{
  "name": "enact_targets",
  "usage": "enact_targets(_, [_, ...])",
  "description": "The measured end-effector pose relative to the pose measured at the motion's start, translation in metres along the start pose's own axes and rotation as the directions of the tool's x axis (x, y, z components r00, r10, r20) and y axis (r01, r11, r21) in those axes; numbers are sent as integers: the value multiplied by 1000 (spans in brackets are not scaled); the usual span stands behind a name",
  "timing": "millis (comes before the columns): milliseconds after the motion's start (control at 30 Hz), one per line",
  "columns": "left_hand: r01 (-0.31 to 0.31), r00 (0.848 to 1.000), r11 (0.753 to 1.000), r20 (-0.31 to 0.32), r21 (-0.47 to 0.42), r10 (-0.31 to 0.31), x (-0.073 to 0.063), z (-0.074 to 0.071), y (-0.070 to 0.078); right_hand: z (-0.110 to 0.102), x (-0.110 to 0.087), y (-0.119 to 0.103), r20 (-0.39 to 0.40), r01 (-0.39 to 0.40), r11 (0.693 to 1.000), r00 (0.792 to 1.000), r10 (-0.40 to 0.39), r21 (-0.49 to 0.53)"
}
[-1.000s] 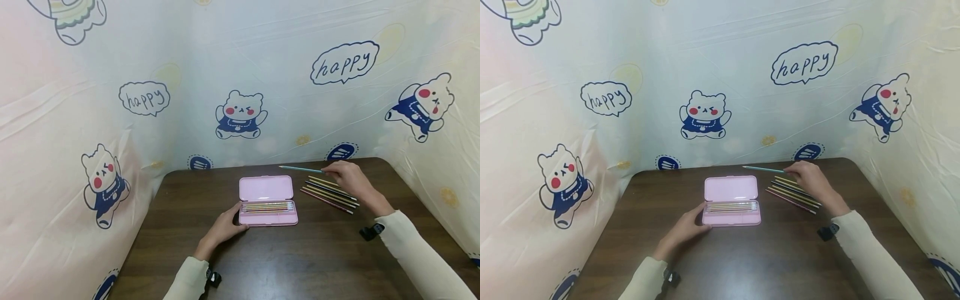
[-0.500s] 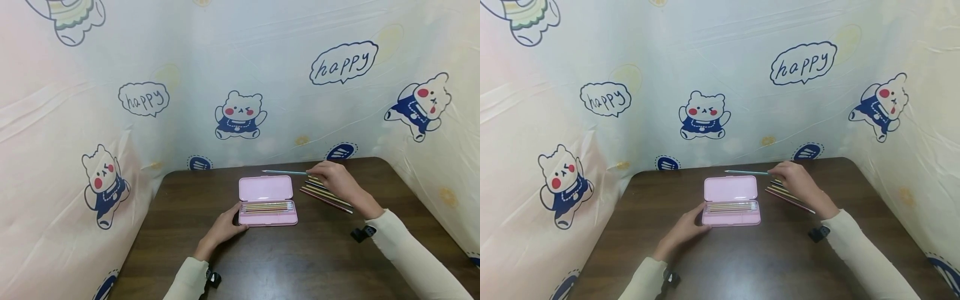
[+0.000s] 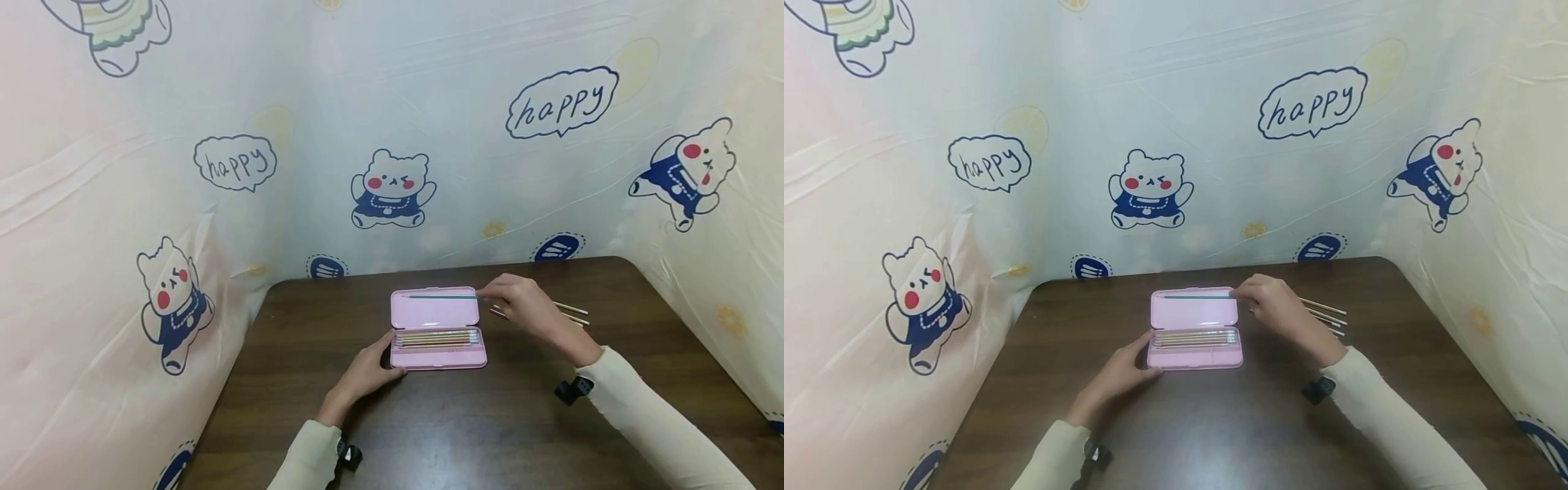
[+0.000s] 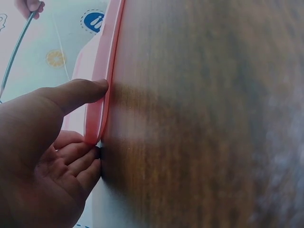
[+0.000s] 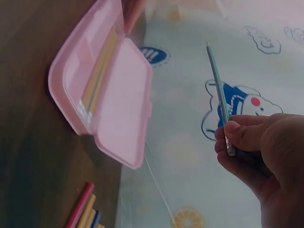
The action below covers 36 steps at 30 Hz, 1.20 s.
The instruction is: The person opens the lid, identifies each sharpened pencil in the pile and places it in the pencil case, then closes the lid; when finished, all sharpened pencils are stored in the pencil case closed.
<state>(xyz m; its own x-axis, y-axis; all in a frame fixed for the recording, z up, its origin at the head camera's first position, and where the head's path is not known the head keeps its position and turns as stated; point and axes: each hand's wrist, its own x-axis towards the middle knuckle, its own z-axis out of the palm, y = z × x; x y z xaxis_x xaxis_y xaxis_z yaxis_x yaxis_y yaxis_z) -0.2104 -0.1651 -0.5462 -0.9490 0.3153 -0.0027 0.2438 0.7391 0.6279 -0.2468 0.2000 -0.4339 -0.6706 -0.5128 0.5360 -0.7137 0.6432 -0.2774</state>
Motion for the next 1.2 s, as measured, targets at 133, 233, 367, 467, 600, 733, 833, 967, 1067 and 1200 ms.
enact_targets(133, [-3, 1000, 1000, -1, -7, 3, 0, 1, 0, 15, -3, -2, -8, 36, 999, 999, -36, 5])
enact_targets(233, [-2, 1000, 1000, 1, -14, 2, 0, 1, -1, 27, -6, -3, 10, 41, 999, 999, -41, 8])
enact_targets(367, [1, 1000, 1000, 5, -10, -1, 0, 1, -2, 42, -11, -2, 59, 31, 999, 998, -31, 11])
enact_targets(467, [2, 1000, 1000, 6, -1, -2, 0, 2, -3, 52, -16, -1, 94, 18, 1000, 995, -19, 10])
enact_targets(600, [-2, 1000, 1000, 3, -4, 2, 1, 1, -3, 64, -21, 1, 139, -9, 1000, 990, 7, 14])
enact_targets(733, [-4, 1000, 1000, 3, -14, 4, 0, 0, -2, 76, -26, 4, 180, -19, 1000, 983, 18, 4])
enact_targets(833, [-6, 1000, 1000, 2, -15, 6, 0, 0, -2, 85, -30, 6, 198, -16, 1000, 980, 17, -9])
enact_targets(967, [-5, 1000, 1000, 7, -13, 5, 0, 0, -1, 92, -33, 6, 209, -19, 1000, 978, 20, -8])
enact_targets(1067, [0, 1000, 1000, 6, -12, 0, 0, 0, -1, 94, -34, 5, 215, -8, 1000, 976, 8, -1])
enact_targets(1200, [3, 1000, 1000, 3, -6, -3, 0, 1, -2, 96, -34, 5, 220, 8, 1000, 976, -9, 4])
